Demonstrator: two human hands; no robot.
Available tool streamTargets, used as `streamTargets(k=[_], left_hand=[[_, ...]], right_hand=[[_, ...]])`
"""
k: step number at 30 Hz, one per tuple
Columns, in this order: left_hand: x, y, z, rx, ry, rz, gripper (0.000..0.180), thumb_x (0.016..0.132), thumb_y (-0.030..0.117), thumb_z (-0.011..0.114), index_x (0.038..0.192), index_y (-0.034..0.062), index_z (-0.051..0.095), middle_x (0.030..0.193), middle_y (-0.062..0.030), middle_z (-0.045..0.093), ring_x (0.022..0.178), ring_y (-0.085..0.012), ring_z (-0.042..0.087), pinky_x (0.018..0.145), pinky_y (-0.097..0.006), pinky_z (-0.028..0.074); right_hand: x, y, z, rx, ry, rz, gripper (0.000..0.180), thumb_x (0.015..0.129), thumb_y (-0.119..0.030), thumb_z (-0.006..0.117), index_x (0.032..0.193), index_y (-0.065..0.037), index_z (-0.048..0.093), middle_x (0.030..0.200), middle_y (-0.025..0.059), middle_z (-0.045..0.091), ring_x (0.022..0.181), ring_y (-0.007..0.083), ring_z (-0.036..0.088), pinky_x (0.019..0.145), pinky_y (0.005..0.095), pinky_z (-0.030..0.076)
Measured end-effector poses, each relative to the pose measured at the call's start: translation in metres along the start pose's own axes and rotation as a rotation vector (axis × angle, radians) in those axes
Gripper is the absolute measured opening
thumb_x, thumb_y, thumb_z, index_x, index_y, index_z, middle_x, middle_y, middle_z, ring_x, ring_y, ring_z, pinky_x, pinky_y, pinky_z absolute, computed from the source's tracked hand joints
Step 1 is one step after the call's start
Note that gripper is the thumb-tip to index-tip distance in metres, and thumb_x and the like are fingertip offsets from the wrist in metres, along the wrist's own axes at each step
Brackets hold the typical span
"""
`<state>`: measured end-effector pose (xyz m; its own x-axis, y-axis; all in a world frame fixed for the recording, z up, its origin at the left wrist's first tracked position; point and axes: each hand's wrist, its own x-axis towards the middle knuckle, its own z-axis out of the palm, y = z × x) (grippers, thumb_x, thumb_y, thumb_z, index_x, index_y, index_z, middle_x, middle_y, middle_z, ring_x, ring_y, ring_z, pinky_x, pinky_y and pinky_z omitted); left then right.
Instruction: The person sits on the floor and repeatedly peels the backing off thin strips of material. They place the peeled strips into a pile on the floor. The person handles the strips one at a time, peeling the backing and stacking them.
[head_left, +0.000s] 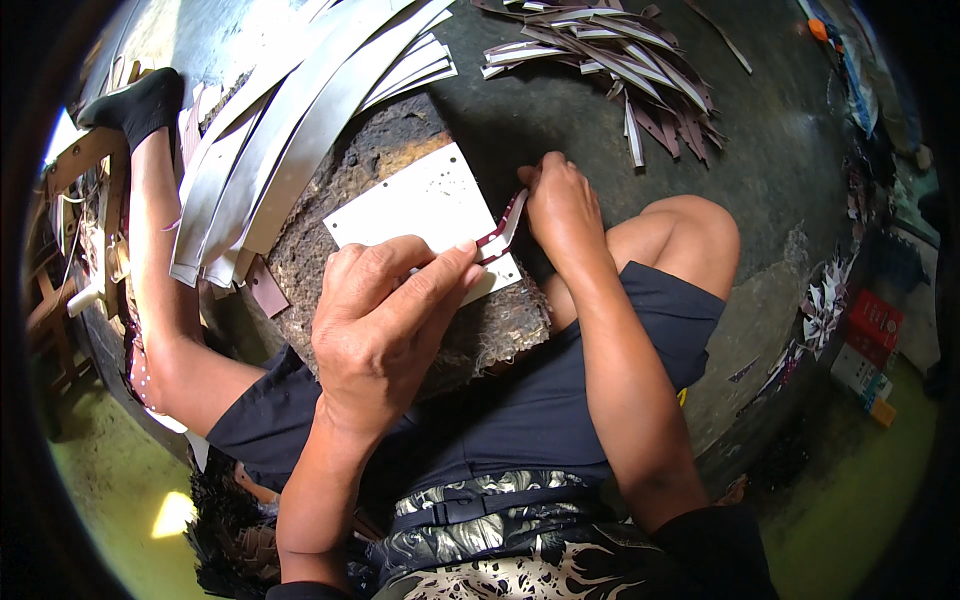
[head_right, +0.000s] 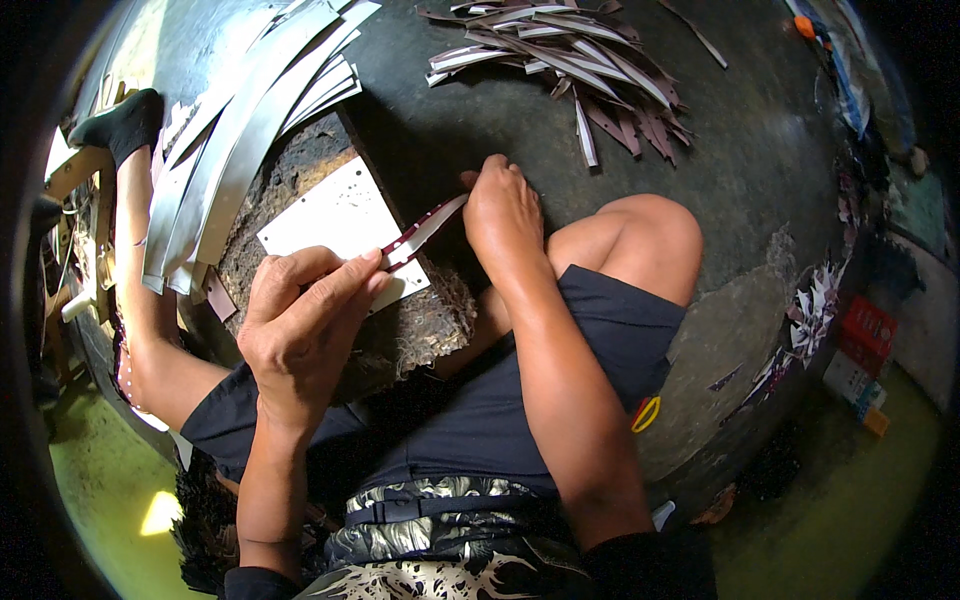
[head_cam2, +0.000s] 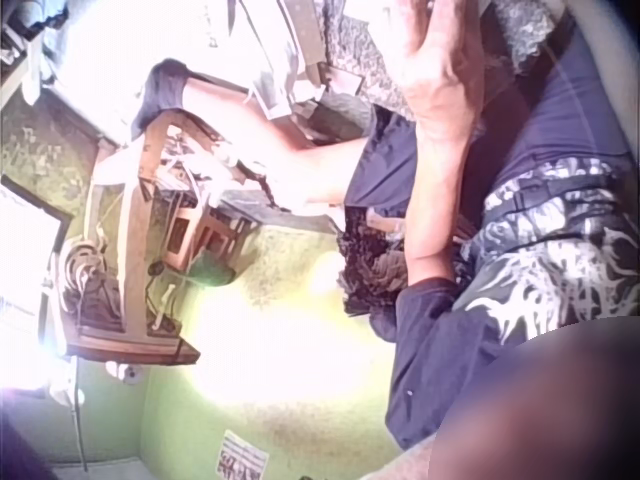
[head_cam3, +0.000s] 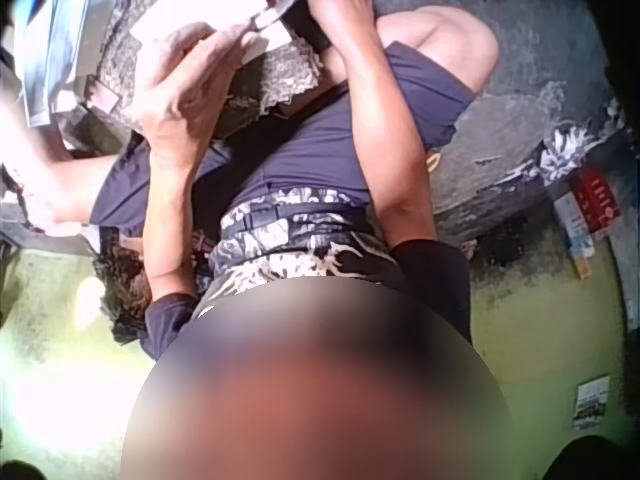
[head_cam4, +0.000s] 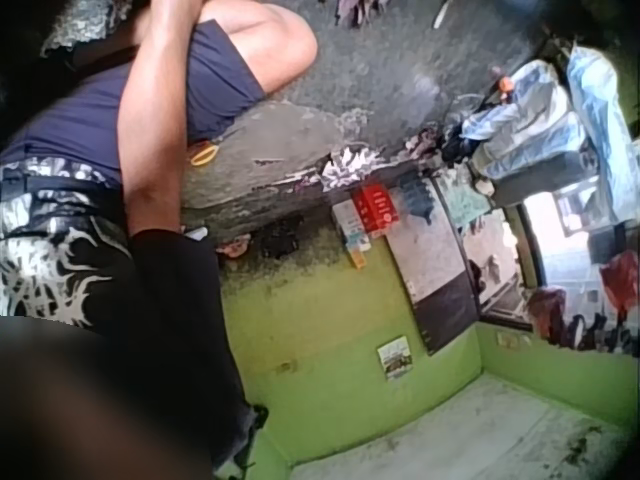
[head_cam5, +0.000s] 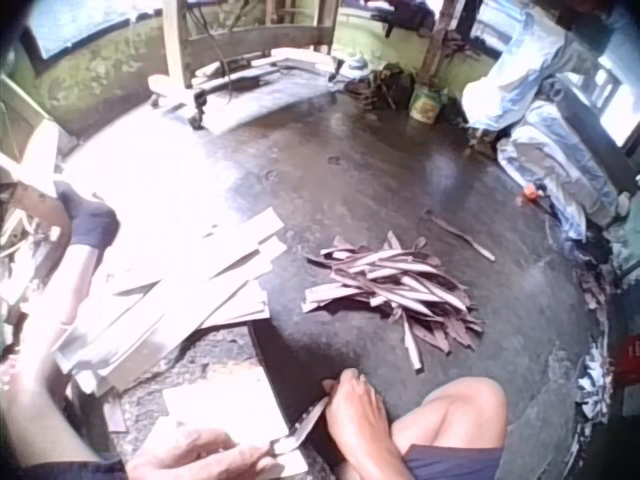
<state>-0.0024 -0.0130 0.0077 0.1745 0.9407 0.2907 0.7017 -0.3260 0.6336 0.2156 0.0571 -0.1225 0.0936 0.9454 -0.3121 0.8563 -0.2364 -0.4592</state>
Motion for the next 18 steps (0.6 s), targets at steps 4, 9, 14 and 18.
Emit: streamTargets(k=[4,9,14,18], left_hand=[[0.001,0.0,0.001,0.009,0.006,0.015,0.032,0.084,0.013,0.097,0.115,0.0115,0.089,0.097,-0.0044,0.074,0.08,-0.0211,0.064,0.073,-0.038,0.049],[0.0,0.0,0.004,0.002,0.038,0.019,0.029,0.085,0.014,0.097,0.113,0.0118,0.089,0.097,-0.0032,0.073,0.081,-0.0213,0.064,0.074,-0.038,0.048],[-0.002,-0.002,0.005,-0.022,0.061,0.007,0.029,0.085,0.015,0.098,0.112,0.0125,0.088,0.098,-0.0028,0.072,0.082,-0.022,0.064,0.074,-0.038,0.049],[-0.003,-0.001,0.005,-0.011,0.053,0.003,0.029,0.085,0.015,0.097,0.112,0.0128,0.088,0.098,-0.003,0.072,0.081,-0.0225,0.064,0.074,-0.038,0.049]], right_hand=[[0.004,0.007,0.002,-0.051,0.065,0.019,0.023,0.111,-0.016,0.064,0.11,0.005,0.071,0.115,0.0349,0.078,0.113,0.0551,0.073,0.099,0.0609,0.057],[0.013,0.001,-0.019,0.174,-0.041,0.304,0.035,0.118,-0.027,0.056,0.117,0.007,0.065,0.101,0.0307,0.078,0.092,0.0494,0.08,0.093,0.0573,0.064],[-0.028,-0.022,-0.062,1.515,-0.202,0.269,0.054,0.122,-0.038,0.057,0.164,-0.013,0.037,0.098,0.0117,0.073,0.078,0.0179,0.075,0.074,0.0333,0.063],[-0.061,-0.045,-0.065,1.657,-0.155,0.066,0.072,0.109,-0.005,0.077,0.167,-0.015,0.035,0.103,0.0104,0.075,0.091,0.0166,0.076,0.08,0.0292,0.064]])
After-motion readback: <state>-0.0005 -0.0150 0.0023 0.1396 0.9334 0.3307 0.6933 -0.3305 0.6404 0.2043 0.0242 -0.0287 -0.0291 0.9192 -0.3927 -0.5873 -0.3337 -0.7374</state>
